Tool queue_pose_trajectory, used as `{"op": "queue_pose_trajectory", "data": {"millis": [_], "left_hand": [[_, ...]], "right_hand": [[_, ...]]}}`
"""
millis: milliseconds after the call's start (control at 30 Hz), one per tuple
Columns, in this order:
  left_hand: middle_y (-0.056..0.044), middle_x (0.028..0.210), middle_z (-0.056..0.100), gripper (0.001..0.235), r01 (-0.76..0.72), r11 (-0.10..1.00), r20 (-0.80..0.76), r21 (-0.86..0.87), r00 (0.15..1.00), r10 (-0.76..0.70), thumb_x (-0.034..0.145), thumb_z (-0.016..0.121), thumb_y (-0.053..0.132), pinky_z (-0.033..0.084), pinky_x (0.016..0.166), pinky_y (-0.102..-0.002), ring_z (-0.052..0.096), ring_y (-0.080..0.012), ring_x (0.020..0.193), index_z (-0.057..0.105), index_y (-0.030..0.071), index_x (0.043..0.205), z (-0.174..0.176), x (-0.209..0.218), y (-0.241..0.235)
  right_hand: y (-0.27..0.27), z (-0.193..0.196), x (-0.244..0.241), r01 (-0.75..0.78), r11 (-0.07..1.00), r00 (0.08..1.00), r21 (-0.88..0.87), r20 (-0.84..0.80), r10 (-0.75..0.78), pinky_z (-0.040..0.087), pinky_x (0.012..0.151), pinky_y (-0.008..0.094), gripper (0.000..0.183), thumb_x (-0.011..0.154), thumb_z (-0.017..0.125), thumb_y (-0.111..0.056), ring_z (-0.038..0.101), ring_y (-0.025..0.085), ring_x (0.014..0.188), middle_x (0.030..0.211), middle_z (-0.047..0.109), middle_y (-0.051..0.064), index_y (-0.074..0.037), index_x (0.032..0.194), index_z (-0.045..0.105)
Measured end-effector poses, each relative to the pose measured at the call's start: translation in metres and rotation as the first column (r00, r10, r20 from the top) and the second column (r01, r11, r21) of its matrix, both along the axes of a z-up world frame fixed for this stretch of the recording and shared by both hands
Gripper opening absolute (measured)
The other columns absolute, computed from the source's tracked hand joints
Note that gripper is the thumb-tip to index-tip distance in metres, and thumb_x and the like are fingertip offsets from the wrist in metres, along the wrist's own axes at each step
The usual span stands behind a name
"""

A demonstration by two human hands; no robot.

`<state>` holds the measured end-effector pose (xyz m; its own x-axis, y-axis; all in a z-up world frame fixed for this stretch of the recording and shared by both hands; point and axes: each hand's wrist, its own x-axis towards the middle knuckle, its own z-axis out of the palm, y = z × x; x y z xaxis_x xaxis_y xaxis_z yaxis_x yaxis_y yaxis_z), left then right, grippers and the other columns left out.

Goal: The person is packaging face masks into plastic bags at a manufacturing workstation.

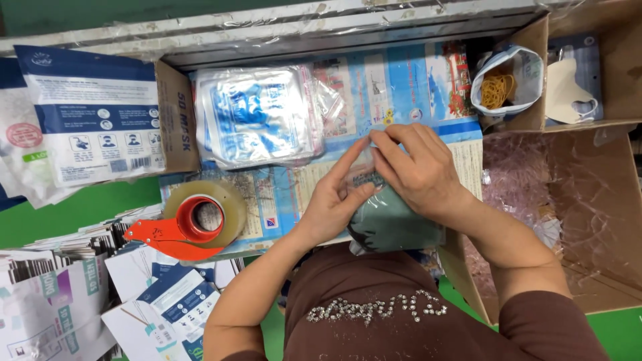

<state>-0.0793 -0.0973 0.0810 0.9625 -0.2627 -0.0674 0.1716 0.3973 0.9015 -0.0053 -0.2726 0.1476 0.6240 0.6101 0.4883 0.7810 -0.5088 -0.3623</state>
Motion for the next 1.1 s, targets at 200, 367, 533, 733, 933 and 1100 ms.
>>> {"op": "queue_pose_trajectory", "data": {"millis": [200,367,533,733,933,1100], "left_hand": [[-0.015,0.164,0.036,0.070,0.030,0.984,0.038,0.177,0.999,-0.038,0.103,0.056,-0.003,0.056,0.106,-0.032,0.050,-0.0216,0.142,0.020,0.004,0.163,0.007,-0.003,0.004],[-0.013,0.136,0.073,0.075,0.208,0.866,-0.200,0.455,0.971,-0.128,0.101,0.059,0.002,0.055,0.081,-0.032,0.055,-0.0182,0.077,0.025,0.011,0.168,0.011,0.005,0.017],[-0.016,0.114,0.075,0.049,0.217,0.969,-0.217,0.118,0.958,-0.188,0.104,0.063,0.015,0.058,0.095,-0.033,0.071,-0.0191,0.109,0.053,0.001,0.150,0.001,0.016,0.036],[-0.017,0.130,0.068,0.053,0.224,0.969,-0.286,-0.104,0.926,-0.245,0.106,0.059,0.023,0.054,0.101,-0.037,0.068,-0.0206,0.115,0.051,0.000,0.152,0.000,0.018,0.009],[-0.018,0.141,0.063,0.055,0.296,0.951,-0.205,-0.094,0.929,-0.309,0.109,0.050,0.030,0.051,0.108,-0.037,0.064,-0.0223,0.123,0.042,0.004,0.157,0.006,0.023,-0.017],[-0.017,0.142,0.063,0.054,0.293,0.953,-0.235,-0.074,0.924,-0.302,0.109,0.048,0.029,0.051,0.109,-0.036,0.064,-0.0214,0.127,0.042,0.003,0.156,0.009,0.014,-0.009]], "right_hand": [[-0.002,-0.011,0.009,-0.060,0.993,0.998,-0.103,0.030,0.063,0.053,0.082,0.043,0.036,0.083,0.075,-0.003,0.065,0.033,0.094,0.105,0.064,0.016,0.007,0.116,0.066],[-0.051,-0.022,0.013,-0.011,1.000,0.986,-0.012,0.166,0.013,0.056,0.083,0.043,0.025,0.085,0.073,-0.004,0.067,0.032,0.094,0.101,0.067,0.015,0.001,0.109,0.067],[-0.245,-0.067,-0.030,0.587,0.134,0.744,0.798,-0.598,0.297,0.048,0.062,0.026,0.027,0.109,0.069,-0.006,0.058,0.014,0.071,0.079,0.059,0.005,-0.004,0.083,0.061],[-0.377,-0.303,-0.148,0.855,0.464,0.079,-0.232,-0.825,-0.559,0.054,0.078,0.037,0.018,0.100,0.074,-0.024,0.066,0.023,0.085,0.094,0.070,0.013,-0.006,0.104,0.072],[-0.199,-0.112,-0.058,0.668,0.699,0.355,0.255,-0.935,0.002,0.057,0.088,0.026,0.047,0.077,0.073,0.004,0.069,0.011,0.100,0.112,0.072,-0.001,-0.003,0.123,0.067],[-0.144,-0.094,-0.031,0.519,0.771,0.198,0.369,-0.929,0.312,0.057,0.076,0.025,0.051,0.077,0.074,0.007,0.068,0.014,0.086,0.105,0.074,0.004,-0.003,0.128,0.070]]}}
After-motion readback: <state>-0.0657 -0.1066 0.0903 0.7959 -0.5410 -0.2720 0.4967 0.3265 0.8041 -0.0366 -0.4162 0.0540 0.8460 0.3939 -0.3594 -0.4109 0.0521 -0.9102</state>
